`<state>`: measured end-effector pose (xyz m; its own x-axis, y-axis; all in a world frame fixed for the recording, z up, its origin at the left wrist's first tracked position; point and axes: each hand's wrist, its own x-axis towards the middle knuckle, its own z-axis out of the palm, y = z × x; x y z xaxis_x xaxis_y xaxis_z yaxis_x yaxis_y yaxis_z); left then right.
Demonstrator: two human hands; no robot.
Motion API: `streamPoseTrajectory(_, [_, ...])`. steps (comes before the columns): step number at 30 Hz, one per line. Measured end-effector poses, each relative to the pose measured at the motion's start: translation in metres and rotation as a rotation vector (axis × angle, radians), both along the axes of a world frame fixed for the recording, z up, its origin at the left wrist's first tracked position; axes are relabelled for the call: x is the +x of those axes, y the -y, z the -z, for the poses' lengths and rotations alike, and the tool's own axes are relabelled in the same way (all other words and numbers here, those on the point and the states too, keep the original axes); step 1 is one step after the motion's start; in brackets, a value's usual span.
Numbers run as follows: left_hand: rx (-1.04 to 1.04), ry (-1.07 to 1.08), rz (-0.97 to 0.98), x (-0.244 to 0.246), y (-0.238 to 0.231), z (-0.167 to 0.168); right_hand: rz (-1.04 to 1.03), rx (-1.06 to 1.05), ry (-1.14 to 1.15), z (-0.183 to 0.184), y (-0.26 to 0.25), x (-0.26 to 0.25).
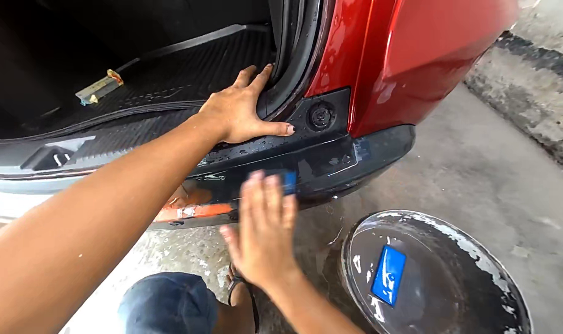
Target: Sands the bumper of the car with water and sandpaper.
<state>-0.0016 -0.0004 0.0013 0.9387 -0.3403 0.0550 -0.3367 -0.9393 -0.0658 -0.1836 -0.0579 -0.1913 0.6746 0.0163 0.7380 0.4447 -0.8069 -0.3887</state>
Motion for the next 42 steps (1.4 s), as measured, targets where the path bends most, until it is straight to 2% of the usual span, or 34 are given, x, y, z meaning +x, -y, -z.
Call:
streamPoseTrajectory(2, [0.001,-0.003,-0.014,-0.001,0.0,0.002,-0.134,-0.148,-0.015,-0.002,-0.027,-0.007])
streamPoseTrajectory(5, [-0.001,-0.004,-0.032,0.0,0.001,0.0,-0.209,-0.197,0.13,-0.004,0.017,0.011])
streamPoseTrajectory(8, [-0.009,-0.013,-0.027,-0.001,0.001,0.0,-0.106,-0.043,0.316,0.004,0.099,0.037])
streamPoseTrajectory(10, [-0.012,-0.016,-0.012,0.0,0.002,-0.001,-0.059,0.131,0.365,-0.003,0.115,0.043])
streamPoseTrajectory(12, [-0.012,-0.02,-0.005,-0.001,0.001,0.0,-0.024,0.182,0.284,-0.01,0.075,0.03])
streamPoseTrajectory(15, [-0.013,-0.013,-0.002,-0.002,0.002,-0.001,-0.193,0.083,0.121,-0.021,-0.013,0.002])
streamPoseTrajectory(17, [-0.016,-0.008,-0.015,-0.004,0.003,0.0,-0.302,-0.021,0.101,-0.027,-0.034,-0.002])
streamPoseTrajectory(19, [-0.02,-0.002,-0.019,-0.005,0.002,-0.002,-0.36,-0.073,0.16,-0.024,-0.012,0.008])
streamPoseTrajectory(21, [-0.03,0.009,-0.008,-0.007,0.0,-0.001,-0.319,-0.012,0.263,-0.011,0.035,0.02])
streamPoseTrajectory(25, [-0.032,0.0,0.017,-0.003,0.001,0.0,-0.077,0.093,0.405,0.01,0.145,0.05])
streamPoseTrajectory(29, [-0.032,0.009,0.018,-0.001,0.001,0.001,0.081,0.196,0.438,0.012,0.197,0.072])
streamPoseTrajectory(32, [-0.035,0.015,0.022,0.001,0.0,0.002,0.163,0.358,0.434,0.027,0.227,0.098])
streamPoseTrajectory(35, [-0.037,0.014,0.021,0.001,0.0,0.002,0.209,0.631,0.278,0.052,0.26,0.123])
streamPoseTrajectory(37, [-0.036,0.019,0.026,0.001,-0.001,0.002,0.208,0.683,0.233,0.057,0.269,0.128])
streamPoseTrajectory(42, [-0.029,0.002,0.014,0.002,-0.001,0.001,0.089,0.323,0.442,-0.001,0.205,0.092])
